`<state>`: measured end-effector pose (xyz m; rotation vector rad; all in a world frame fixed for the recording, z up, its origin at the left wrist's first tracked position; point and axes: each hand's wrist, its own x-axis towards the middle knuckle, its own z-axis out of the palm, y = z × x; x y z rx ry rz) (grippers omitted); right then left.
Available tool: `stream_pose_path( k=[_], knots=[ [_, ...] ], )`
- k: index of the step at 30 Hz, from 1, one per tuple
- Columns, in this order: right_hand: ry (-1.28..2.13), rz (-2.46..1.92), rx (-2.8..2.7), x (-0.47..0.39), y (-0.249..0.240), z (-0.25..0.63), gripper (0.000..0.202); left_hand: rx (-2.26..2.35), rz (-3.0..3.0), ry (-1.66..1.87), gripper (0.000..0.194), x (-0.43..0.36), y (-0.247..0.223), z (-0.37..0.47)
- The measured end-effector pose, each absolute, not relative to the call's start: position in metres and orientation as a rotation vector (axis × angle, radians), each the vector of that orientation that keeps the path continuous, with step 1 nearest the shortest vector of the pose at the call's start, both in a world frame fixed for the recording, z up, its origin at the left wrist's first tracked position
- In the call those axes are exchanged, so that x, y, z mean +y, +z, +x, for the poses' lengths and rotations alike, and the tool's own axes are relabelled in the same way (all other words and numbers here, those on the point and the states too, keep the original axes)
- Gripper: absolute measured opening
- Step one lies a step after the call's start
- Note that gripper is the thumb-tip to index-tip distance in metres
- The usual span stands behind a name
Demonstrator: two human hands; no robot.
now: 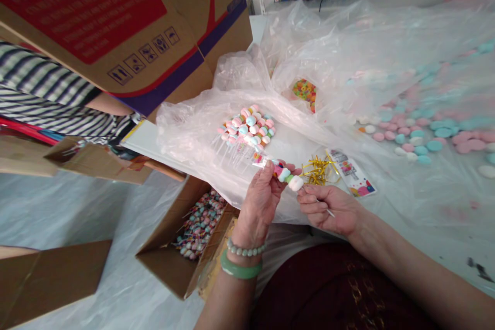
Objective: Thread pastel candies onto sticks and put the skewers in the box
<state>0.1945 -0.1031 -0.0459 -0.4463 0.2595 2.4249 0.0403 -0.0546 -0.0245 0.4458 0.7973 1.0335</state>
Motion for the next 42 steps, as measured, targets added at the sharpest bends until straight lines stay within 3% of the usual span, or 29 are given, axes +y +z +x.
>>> stream_pose_path(
  k=[6, 11, 14, 16, 18, 20, 22, 27, 35, 42],
  knots=[
    [2.485, -0.438, 0.066, -0.104, -0.046, 0.199, 0.008, 0.834, 0.286, 0.936, 0.012, -0.046, -0.021, 0.033],
    [2.29, -0.776, -0.284, -0.107, -0.038, 0.193, 0.013, 0.8, 0.195, 1.051, 0.013, -0.041, -0.019, 0.027],
    [1.901, -1.171, -0.717, -0.111, -0.03, 0.189, 0.012, 0.821, 0.179, 1.088, 0.012, -0.042, -0.019, 0.027],
    [1.463, -1.447, -1.022, -0.113, -0.027, 0.187, 0.008, 0.829, 0.168, 1.097, 0.013, -0.043, -0.02, 0.028],
    [1.044, -1.597, -1.237, -0.115, -0.027, 0.186, 0.005, 0.823, 0.165, 1.099, 0.015, -0.044, -0.021, 0.03],
    [0.874, -1.639, -1.35, -0.116, -0.027, 0.185, 0.008, 0.808, 0.17, 1.093, 0.017, -0.045, -0.022, 0.032],
    [1.033, -1.634, -1.352, -0.117, -0.028, 0.184, 0.015, 0.788, 0.19, 1.083, 0.017, -0.047, -0.022, 0.033],
    [1.823, -1.411, -0.937, -0.12, -0.021, 0.179, 0.019, 0.756, 0.274, 1.097, 0.018, -0.049, -0.024, 0.033],
    [2.082, -1.056, -0.583, -0.115, -0.027, 0.186, 0.012, 0.686, 0.309, 1.097, 0.018, -0.052, -0.029, 0.034],
    [2.48, -0.465, -0.113, -0.107, -0.051, 0.206, 0.012, 0.784, 0.265, 1.018, 0.026, -0.048, -0.027, 0.031]
  ],
)
